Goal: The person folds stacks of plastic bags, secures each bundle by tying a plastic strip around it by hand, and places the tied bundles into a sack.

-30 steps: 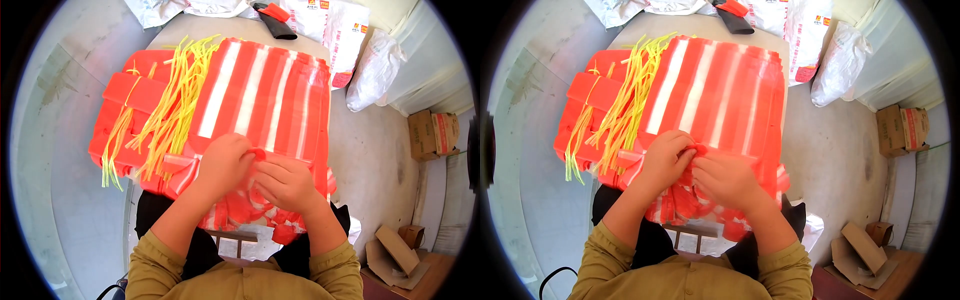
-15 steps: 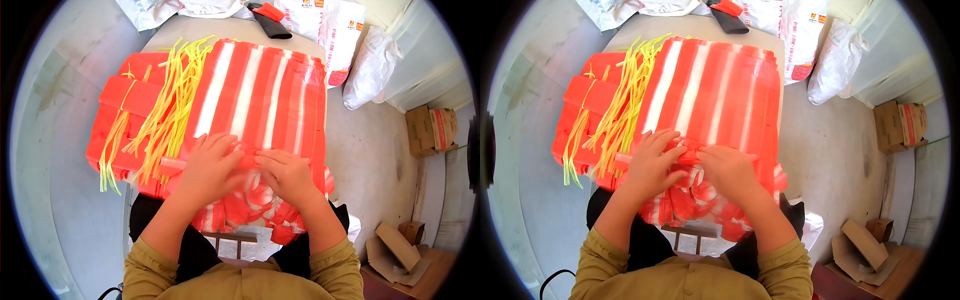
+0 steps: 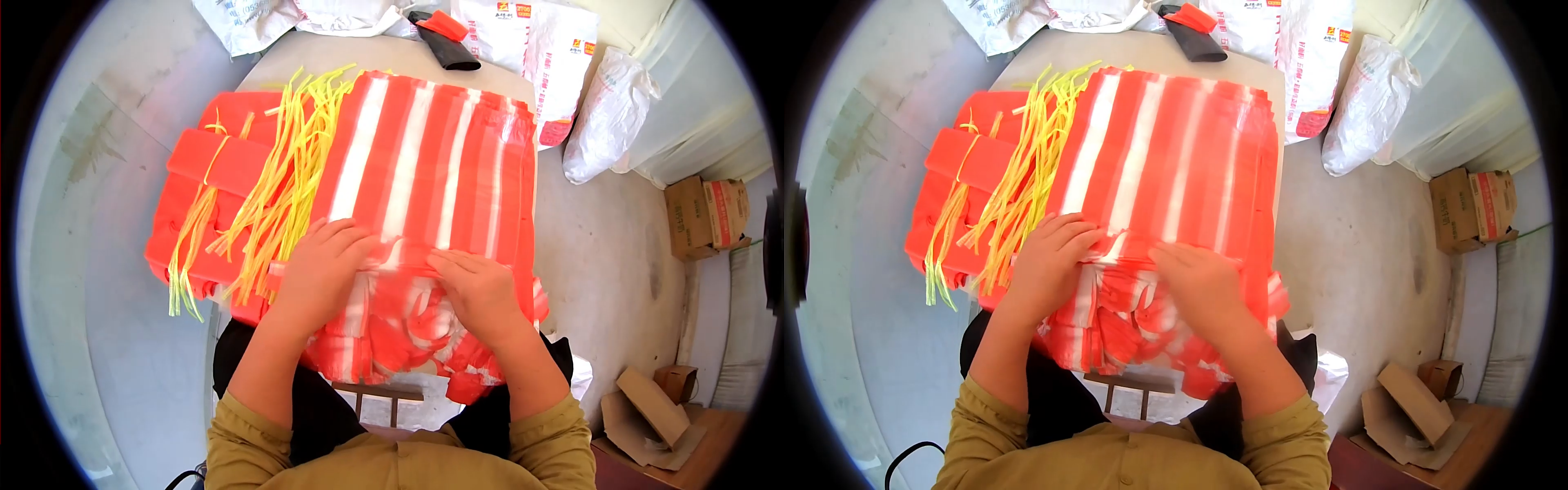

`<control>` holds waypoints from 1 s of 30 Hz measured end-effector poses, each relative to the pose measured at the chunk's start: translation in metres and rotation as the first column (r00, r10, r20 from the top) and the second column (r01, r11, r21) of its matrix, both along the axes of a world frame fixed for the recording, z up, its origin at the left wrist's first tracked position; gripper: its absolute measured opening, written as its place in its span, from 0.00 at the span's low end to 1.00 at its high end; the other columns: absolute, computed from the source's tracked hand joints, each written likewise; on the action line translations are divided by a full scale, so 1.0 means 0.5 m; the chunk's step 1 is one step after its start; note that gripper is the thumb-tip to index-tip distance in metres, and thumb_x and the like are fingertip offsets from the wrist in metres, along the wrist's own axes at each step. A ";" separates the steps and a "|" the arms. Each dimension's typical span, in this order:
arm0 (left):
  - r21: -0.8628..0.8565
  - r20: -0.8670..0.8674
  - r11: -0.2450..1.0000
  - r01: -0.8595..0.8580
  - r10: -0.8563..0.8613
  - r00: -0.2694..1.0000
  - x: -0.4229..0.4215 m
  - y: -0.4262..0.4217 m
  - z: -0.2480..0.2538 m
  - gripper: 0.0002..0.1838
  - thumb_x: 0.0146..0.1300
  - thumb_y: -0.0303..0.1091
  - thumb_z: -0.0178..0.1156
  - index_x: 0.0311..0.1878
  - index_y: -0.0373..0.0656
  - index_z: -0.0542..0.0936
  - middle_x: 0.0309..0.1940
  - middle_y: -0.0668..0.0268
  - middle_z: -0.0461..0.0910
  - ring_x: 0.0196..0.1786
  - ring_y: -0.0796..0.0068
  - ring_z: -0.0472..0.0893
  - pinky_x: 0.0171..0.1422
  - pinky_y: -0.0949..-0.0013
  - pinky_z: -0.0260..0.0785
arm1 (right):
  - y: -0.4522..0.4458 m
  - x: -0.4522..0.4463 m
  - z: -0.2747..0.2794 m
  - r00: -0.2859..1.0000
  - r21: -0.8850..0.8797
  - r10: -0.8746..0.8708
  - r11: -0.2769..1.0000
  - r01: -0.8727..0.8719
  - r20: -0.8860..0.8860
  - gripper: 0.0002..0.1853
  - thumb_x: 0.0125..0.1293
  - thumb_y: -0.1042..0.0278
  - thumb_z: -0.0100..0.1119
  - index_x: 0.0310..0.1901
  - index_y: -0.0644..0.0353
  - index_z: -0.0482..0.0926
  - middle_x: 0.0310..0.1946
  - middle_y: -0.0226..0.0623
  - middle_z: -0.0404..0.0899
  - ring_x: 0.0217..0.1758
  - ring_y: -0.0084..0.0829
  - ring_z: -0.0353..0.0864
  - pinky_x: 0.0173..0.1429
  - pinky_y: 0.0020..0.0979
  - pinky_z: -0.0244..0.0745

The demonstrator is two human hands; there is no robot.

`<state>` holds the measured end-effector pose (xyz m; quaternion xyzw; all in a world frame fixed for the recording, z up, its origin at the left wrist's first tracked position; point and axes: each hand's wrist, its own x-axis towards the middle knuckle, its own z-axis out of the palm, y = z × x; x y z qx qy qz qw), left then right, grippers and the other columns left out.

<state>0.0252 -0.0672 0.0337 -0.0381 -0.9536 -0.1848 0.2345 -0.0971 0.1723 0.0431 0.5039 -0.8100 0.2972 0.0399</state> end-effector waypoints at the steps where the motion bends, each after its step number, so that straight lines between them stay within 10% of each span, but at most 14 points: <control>1: 0.001 0.013 1.000 0.010 -0.010 1.000 0.007 -0.010 0.002 0.20 0.54 0.19 0.67 0.51 0.43 0.87 0.49 0.58 0.88 0.59 0.52 0.85 0.65 0.49 0.77 | 0.005 0.000 0.005 0.998 0.050 -0.014 0.999 0.011 0.066 0.15 0.66 0.79 0.66 0.53 0.58 0.88 0.48 0.41 0.91 0.49 0.44 0.91 0.53 0.39 0.87; 5: 0.148 0.076 0.986 0.071 -0.083 0.994 0.043 -0.022 0.008 0.14 0.58 0.21 0.68 0.48 0.40 0.86 0.41 0.58 0.88 0.49 0.51 0.88 0.54 0.55 0.80 | 0.034 -0.011 0.033 0.982 0.279 0.003 0.959 -0.057 0.189 0.10 0.69 0.74 0.65 0.51 0.57 0.88 0.39 0.45 0.88 0.42 0.47 0.89 0.44 0.41 0.83; 12: 0.585 0.559 0.766 -0.268 -0.140 0.817 0.077 -0.023 0.059 0.06 0.66 0.27 0.71 0.39 0.37 0.82 0.23 0.70 0.71 0.28 0.80 0.72 0.34 0.68 0.65 | 0.043 -0.056 0.082 0.744 0.300 -0.037 0.928 -0.222 0.667 0.11 0.72 0.63 0.59 0.36 0.62 0.80 0.29 0.49 0.79 0.33 0.48 0.82 0.40 0.45 0.76; 15: 0.555 0.594 0.775 -0.301 -0.117 0.796 0.076 -0.027 0.052 0.07 0.67 0.28 0.70 0.39 0.37 0.81 0.25 0.72 0.68 0.31 0.83 0.68 0.35 0.69 0.64 | 0.036 -0.072 0.047 0.735 0.245 -0.027 0.951 -0.190 0.677 0.16 0.74 0.69 0.61 0.30 0.65 0.70 0.23 0.37 0.64 0.28 0.29 0.59 0.33 0.37 0.63; 21: 0.600 0.591 0.675 -0.429 -0.014 0.806 0.074 -0.027 0.019 0.10 0.71 0.33 0.67 0.43 0.35 0.82 0.25 0.62 0.76 0.30 0.74 0.75 0.37 0.64 0.69 | 0.025 -0.076 0.021 0.677 0.130 -0.059 0.990 -0.053 0.733 0.09 0.74 0.67 0.64 0.45 0.65 0.84 0.24 0.32 0.67 0.30 0.21 0.64 0.37 0.33 0.68; 26: 0.597 0.529 0.661 -0.454 0.101 0.842 0.069 -0.012 -0.005 0.11 0.73 0.34 0.66 0.48 0.36 0.82 0.29 0.60 0.80 0.33 0.72 0.80 0.40 0.63 0.71 | 0.072 -0.091 0.045 0.698 0.204 -0.164 0.979 0.026 0.698 0.24 0.72 0.70 0.67 0.68 0.58 0.78 0.32 0.27 0.77 0.36 0.19 0.73 0.42 0.28 0.72; 30: 0.545 0.593 0.680 -0.491 0.101 0.799 0.062 -0.017 -0.003 0.11 0.76 0.32 0.63 0.52 0.35 0.84 0.36 0.67 0.85 0.40 0.80 0.80 0.46 0.68 0.73 | 0.128 -0.098 0.054 0.480 0.319 -0.317 0.944 0.080 0.818 0.33 0.68 0.70 0.69 0.74 0.57 0.71 0.39 0.35 0.83 0.45 0.29 0.82 0.56 0.36 0.79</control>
